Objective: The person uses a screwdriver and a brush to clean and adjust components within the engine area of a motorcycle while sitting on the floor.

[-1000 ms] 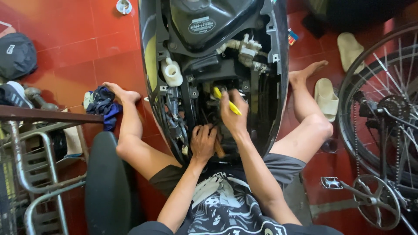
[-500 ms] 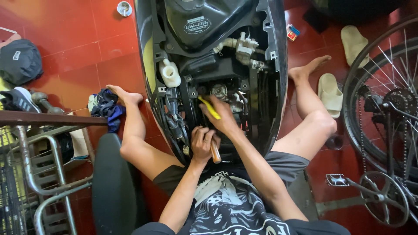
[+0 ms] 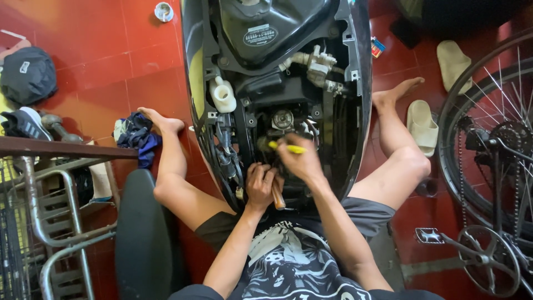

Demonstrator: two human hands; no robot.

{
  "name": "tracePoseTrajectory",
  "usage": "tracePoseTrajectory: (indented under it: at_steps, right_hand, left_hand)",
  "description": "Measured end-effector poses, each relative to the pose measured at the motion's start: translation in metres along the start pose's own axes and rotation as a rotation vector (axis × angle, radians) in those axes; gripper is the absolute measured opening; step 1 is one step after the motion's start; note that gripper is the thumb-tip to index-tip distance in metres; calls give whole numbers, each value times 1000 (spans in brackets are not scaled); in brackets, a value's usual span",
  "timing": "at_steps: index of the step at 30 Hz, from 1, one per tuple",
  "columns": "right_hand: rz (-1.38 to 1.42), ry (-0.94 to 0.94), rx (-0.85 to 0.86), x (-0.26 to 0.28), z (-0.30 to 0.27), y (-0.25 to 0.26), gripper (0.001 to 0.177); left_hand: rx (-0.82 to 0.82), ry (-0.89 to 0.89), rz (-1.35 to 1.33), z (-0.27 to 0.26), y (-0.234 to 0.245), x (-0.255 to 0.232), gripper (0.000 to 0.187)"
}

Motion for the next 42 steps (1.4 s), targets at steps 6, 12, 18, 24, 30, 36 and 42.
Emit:
tracePoseTrajectory:
  at_steps: [6, 12, 18, 24, 30, 36, 42]
  right_hand:
    - [-171, 283, -262, 26, 34, 15, 12]
    - [-293, 323, -284, 29, 46, 22, 10]
    - [-392, 370, -433, 10, 25, 8, 9]
    - [-386, 405, -431, 36, 11, 14, 12]
    - [-436, 432, -477, 15, -7, 17, 4]
    - [-483, 487, -474, 1, 21, -1, 7]
    - [-459, 480, -355, 21, -25, 3, 2]
  left_hand:
    - [-2, -9, 27, 1, -3, 0, 11]
    - [-19, -6, 41, 4, -4, 1, 8]
    - [-8, 14, 33, -6, -9, 4, 14]
    - [0, 3, 64, -3, -8, 3, 14]
    - [51, -6, 25, -1, -5, 1, 8]
    - [29, -4, 73, -6, -10, 4, 16]
    - [51, -2, 47, -7, -9, 5, 13]
Point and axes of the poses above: each hand's wrist, its own z-axis towards the middle knuckle, its own y-axis out of the back of the hand, x = y × z, the point moved 5 cm from there along z, towards the middle knuckle
